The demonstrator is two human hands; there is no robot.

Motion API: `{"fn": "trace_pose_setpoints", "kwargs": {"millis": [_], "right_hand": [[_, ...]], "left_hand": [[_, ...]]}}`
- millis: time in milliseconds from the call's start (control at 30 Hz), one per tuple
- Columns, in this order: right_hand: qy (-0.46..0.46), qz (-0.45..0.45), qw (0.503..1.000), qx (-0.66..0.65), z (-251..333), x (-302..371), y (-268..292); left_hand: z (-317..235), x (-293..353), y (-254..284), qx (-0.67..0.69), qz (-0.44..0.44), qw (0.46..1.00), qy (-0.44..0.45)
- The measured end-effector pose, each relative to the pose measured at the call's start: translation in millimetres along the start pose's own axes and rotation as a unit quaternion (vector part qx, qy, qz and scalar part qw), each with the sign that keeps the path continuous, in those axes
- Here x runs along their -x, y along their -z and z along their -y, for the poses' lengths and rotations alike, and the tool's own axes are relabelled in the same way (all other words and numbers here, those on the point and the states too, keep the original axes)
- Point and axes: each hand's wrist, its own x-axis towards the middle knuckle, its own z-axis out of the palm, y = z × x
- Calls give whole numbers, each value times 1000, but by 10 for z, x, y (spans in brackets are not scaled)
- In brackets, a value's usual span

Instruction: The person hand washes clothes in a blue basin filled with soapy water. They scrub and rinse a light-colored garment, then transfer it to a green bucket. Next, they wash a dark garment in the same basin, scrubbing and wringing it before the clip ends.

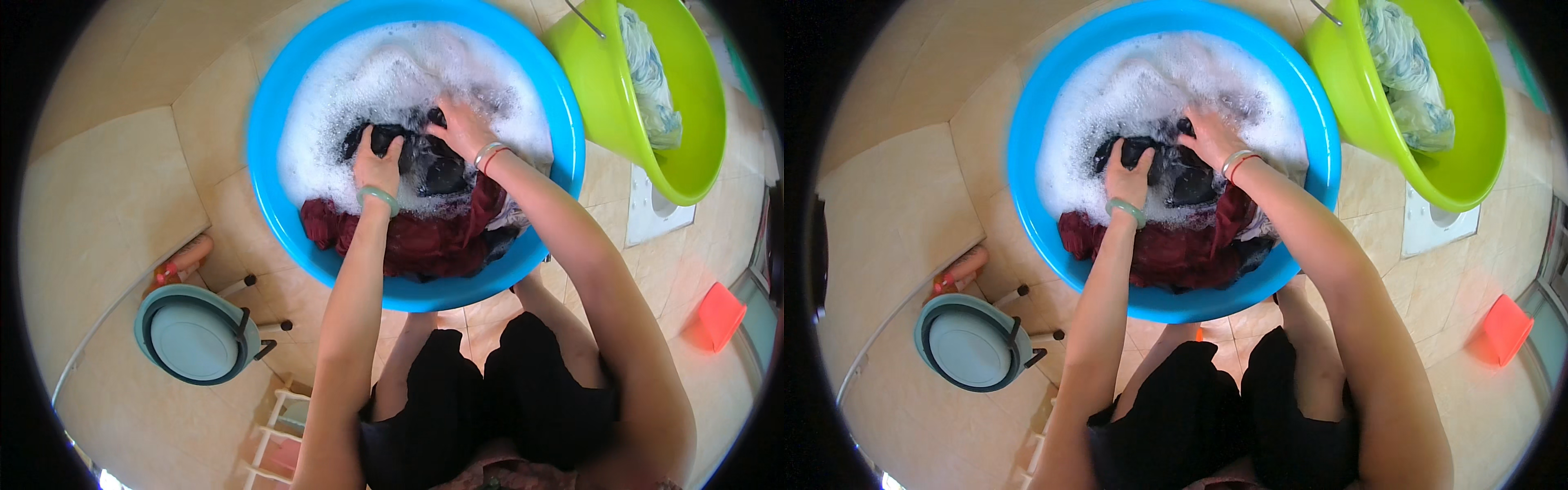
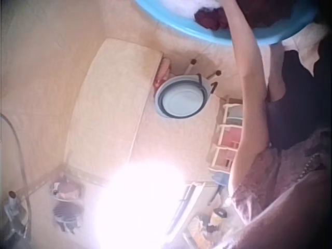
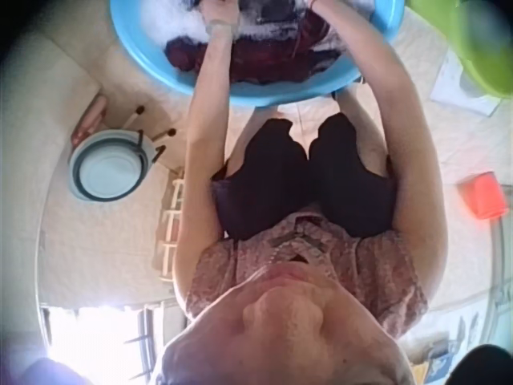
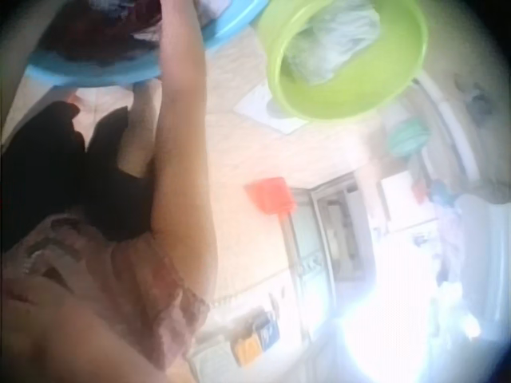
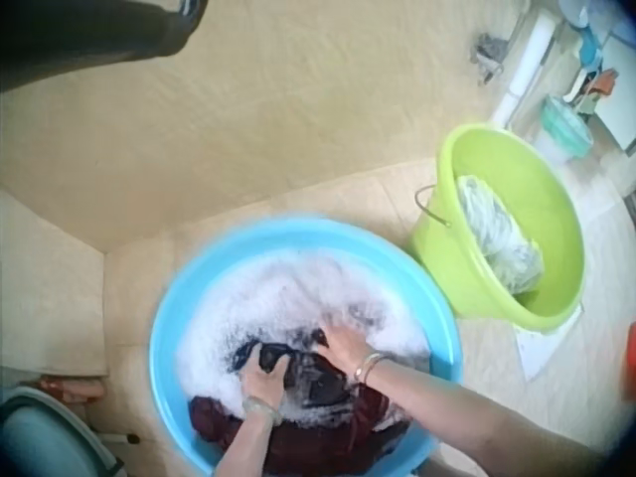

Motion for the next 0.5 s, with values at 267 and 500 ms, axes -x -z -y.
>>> {"fn": "trace_pose_setpoints", "kwargs": {"millis": [267, 500], "right_hand": [[247, -177, 945, -117, 659, 416, 77], [484, 10, 872, -70, 1493, 1237, 339]], "left_hand": [[36, 2, 196, 605, 193, 736, 233], [-426, 58, 732, 654, 253, 610, 369]]}}
